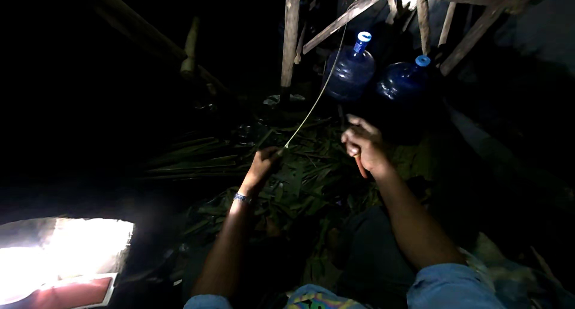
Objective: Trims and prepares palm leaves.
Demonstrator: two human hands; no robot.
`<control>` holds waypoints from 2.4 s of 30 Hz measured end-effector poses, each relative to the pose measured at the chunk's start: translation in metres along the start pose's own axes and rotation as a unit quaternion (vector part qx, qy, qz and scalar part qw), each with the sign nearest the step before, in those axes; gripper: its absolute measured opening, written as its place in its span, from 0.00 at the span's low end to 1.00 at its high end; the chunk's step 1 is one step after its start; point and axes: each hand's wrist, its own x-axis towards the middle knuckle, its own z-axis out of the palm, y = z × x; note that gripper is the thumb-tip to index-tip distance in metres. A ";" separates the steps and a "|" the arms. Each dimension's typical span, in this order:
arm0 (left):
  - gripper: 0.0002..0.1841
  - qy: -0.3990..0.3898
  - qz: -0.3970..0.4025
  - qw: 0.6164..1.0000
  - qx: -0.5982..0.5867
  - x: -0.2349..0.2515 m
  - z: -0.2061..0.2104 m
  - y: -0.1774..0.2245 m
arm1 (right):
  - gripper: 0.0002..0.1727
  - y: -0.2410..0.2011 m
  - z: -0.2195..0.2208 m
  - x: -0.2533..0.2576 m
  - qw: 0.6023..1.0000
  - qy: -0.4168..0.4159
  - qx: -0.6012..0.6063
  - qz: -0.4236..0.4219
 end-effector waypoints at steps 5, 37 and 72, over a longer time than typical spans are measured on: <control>0.09 -0.045 0.100 0.990 0.089 -0.003 0.013 -0.005 | 0.25 0.011 0.042 -0.005 0.982 -0.180 -0.016 0.060; 0.10 -0.065 0.009 0.988 -0.136 -0.016 0.032 0.006 | 0.28 0.021 0.064 -0.009 0.953 -0.280 -0.028 0.110; 0.10 -0.055 -0.020 0.997 -0.055 -0.017 -0.001 0.020 | 0.21 -0.018 0.001 0.007 0.971 0.213 0.086 -0.059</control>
